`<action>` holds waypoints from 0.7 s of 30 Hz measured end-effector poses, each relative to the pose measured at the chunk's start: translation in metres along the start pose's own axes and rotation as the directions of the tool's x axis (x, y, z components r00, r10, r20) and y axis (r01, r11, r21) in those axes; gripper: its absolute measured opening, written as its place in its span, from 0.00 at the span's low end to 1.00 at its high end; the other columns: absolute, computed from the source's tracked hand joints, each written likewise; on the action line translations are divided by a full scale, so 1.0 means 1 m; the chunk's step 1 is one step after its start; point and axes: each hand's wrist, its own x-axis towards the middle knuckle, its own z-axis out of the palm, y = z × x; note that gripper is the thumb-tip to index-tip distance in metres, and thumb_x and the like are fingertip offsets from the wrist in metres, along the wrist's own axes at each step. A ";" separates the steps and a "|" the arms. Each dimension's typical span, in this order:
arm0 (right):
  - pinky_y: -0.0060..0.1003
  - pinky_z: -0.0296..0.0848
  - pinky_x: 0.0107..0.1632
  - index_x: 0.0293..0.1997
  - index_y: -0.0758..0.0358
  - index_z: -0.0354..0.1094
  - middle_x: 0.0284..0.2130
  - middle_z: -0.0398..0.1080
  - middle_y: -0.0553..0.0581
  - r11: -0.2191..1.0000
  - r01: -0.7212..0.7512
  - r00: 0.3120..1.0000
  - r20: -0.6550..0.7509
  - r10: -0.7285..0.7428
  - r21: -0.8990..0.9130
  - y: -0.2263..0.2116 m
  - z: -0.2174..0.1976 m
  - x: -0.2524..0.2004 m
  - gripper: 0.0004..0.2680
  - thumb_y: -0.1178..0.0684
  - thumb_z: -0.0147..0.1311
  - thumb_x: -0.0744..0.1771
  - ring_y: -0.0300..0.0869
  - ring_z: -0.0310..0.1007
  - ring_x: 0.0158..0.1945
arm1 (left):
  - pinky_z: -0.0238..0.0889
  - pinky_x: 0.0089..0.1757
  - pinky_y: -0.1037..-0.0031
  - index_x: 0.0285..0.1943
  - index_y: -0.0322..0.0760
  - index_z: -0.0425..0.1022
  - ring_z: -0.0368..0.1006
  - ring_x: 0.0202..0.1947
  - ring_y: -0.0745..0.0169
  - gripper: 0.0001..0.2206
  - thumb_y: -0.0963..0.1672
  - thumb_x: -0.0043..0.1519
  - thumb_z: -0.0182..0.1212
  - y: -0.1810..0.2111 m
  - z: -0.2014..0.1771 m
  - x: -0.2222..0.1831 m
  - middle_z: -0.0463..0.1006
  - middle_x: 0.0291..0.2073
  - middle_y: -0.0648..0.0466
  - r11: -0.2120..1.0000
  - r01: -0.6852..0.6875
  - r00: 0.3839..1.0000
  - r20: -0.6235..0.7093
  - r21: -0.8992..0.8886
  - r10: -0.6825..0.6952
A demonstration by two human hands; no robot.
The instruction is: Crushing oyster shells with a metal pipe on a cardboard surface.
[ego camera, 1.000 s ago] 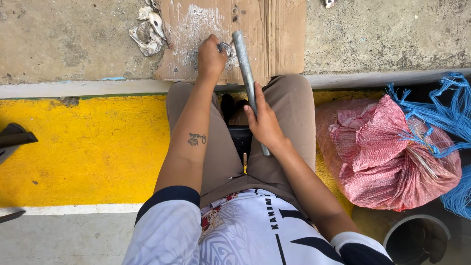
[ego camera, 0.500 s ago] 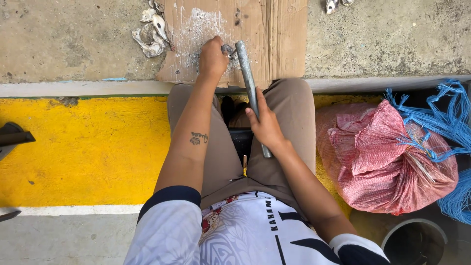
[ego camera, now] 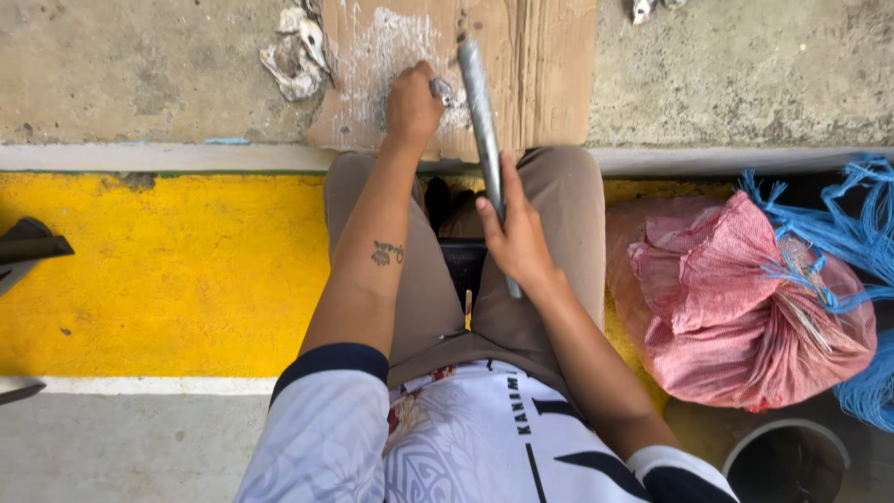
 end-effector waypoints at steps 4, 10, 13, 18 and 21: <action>0.49 0.71 0.55 0.78 0.65 0.39 0.54 0.69 0.80 0.988 0.152 0.985 -0.082 -0.154 -0.031 0.029 0.009 0.001 0.25 0.54 0.50 0.72 0.67 0.73 0.56 | 0.70 0.45 0.55 0.44 0.29 0.76 0.77 0.43 0.35 0.12 0.36 0.53 0.69 0.002 -0.001 0.002 0.79 0.41 0.38 0.999 -0.040 0.999 -0.023 -0.004 0.040; 0.49 0.71 0.55 0.77 0.62 0.41 0.50 0.72 0.79 0.998 0.044 0.998 0.041 -0.042 -0.051 0.032 0.012 0.005 0.26 0.53 0.52 0.71 0.66 0.74 0.55 | 0.69 0.45 0.55 0.47 0.32 0.76 0.76 0.46 0.35 0.14 0.37 0.53 0.70 0.007 -0.007 -0.006 0.78 0.44 0.39 1.000 0.025 0.999 0.024 0.008 -0.025; 0.48 0.72 0.54 0.77 0.60 0.41 0.48 0.73 0.76 1.000 -0.018 0.999 0.033 0.019 -0.024 0.027 0.010 0.004 0.26 0.52 0.51 0.71 0.63 0.77 0.52 | 0.70 0.45 0.56 0.50 0.34 0.74 0.76 0.47 0.38 0.15 0.37 0.54 0.68 0.018 -0.014 -0.003 0.77 0.46 0.41 0.995 0.087 0.991 0.096 0.048 -0.091; 0.49 0.72 0.49 0.78 0.61 0.40 0.45 0.73 0.75 0.999 -0.001 1.000 0.030 0.002 -0.042 0.045 0.016 0.007 0.26 0.52 0.51 0.71 0.60 0.76 0.47 | 0.70 0.45 0.57 0.50 0.33 0.74 0.77 0.46 0.39 0.14 0.37 0.55 0.67 0.014 -0.010 -0.002 0.78 0.45 0.41 0.998 0.034 0.996 0.081 0.059 -0.039; 0.44 0.74 0.44 0.79 0.57 0.41 0.37 0.75 0.69 0.991 -0.136 0.990 0.043 0.136 0.006 0.040 0.012 0.001 0.26 0.51 0.51 0.71 0.50 0.77 0.37 | 0.72 0.40 0.59 0.47 0.32 0.74 0.80 0.41 0.44 0.13 0.37 0.54 0.68 0.004 0.001 -0.009 0.80 0.40 0.43 0.996 0.003 0.999 -0.037 -0.092 -0.006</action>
